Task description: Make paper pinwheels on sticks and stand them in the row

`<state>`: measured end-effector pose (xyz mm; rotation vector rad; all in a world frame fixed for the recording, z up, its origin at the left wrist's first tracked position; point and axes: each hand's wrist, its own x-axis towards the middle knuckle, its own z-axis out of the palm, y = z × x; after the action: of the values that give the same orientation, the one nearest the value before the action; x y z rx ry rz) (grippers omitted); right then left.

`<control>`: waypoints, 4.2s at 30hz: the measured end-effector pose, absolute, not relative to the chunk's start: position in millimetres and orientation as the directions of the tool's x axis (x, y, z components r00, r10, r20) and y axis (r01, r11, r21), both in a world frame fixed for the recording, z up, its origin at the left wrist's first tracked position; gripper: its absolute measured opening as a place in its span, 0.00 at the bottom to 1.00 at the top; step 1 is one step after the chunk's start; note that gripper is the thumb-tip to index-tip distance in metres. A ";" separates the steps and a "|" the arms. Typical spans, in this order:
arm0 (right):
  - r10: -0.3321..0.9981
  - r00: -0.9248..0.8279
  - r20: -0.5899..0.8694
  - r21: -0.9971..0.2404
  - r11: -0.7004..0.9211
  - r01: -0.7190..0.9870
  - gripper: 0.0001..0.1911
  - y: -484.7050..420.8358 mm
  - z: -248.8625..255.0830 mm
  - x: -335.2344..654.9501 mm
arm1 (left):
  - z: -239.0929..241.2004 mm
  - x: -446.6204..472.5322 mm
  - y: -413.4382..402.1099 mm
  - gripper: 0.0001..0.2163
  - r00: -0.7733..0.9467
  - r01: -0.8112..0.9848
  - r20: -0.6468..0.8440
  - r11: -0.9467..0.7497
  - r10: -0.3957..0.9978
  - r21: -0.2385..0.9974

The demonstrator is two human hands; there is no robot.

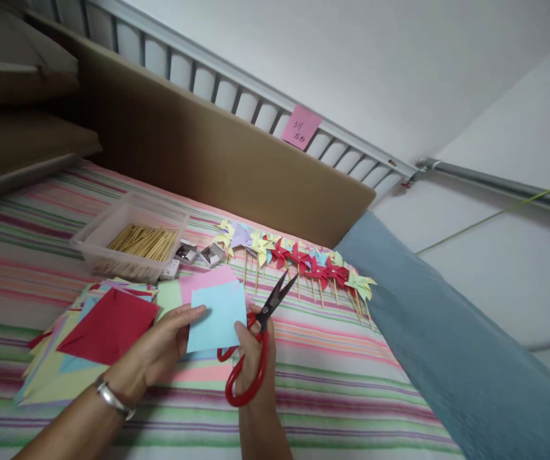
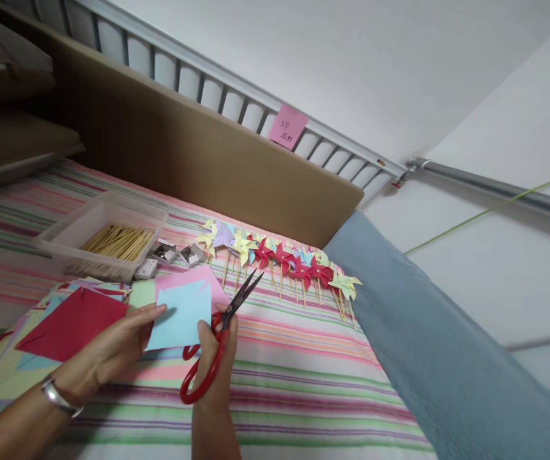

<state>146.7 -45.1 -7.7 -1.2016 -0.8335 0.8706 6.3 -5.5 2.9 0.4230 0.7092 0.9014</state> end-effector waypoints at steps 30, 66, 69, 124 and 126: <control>0.933 -0.175 -0.316 -0.871 -0.212 0.444 0.13 -71.3 -5.2 108.4 | 12.9 -98.0 25.2 0.14 0.156 -0.330 -0.380 0.411 0.912 0.850; 0.927 -0.169 -0.336 -0.875 -0.241 0.420 0.11 -68.8 -4.9 101.3 | 15.8 -92.3 21.9 0.09 0.162 -0.388 -0.424 0.453 0.891 0.803; 0.927 -0.163 -0.337 -0.864 -0.236 0.445 0.11 -69.0 -4.0 101.0 | 15.8 -91.6 22.2 0.10 0.155 -0.380 -0.429 0.454 0.890 0.806; 0.938 -0.184 -0.294 -0.869 -0.182 0.460 0.14 -68.1 -15.8 121.8 | 2.3 -86.2 27.6 0.11 0.079 -0.261 -0.401 0.407 0.913 0.875; 0.934 -0.178 -0.309 -0.864 -0.197 0.464 0.13 -66.9 -15.4 120.0 | 2.4 -87.4 26.2 0.11 0.111 -0.263 -0.416 0.430 0.903 0.864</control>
<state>120.0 -66.9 -15.4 -1.6308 -1.6084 1.3539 -87.4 26.2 2.4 0.7072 1.1439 0.9697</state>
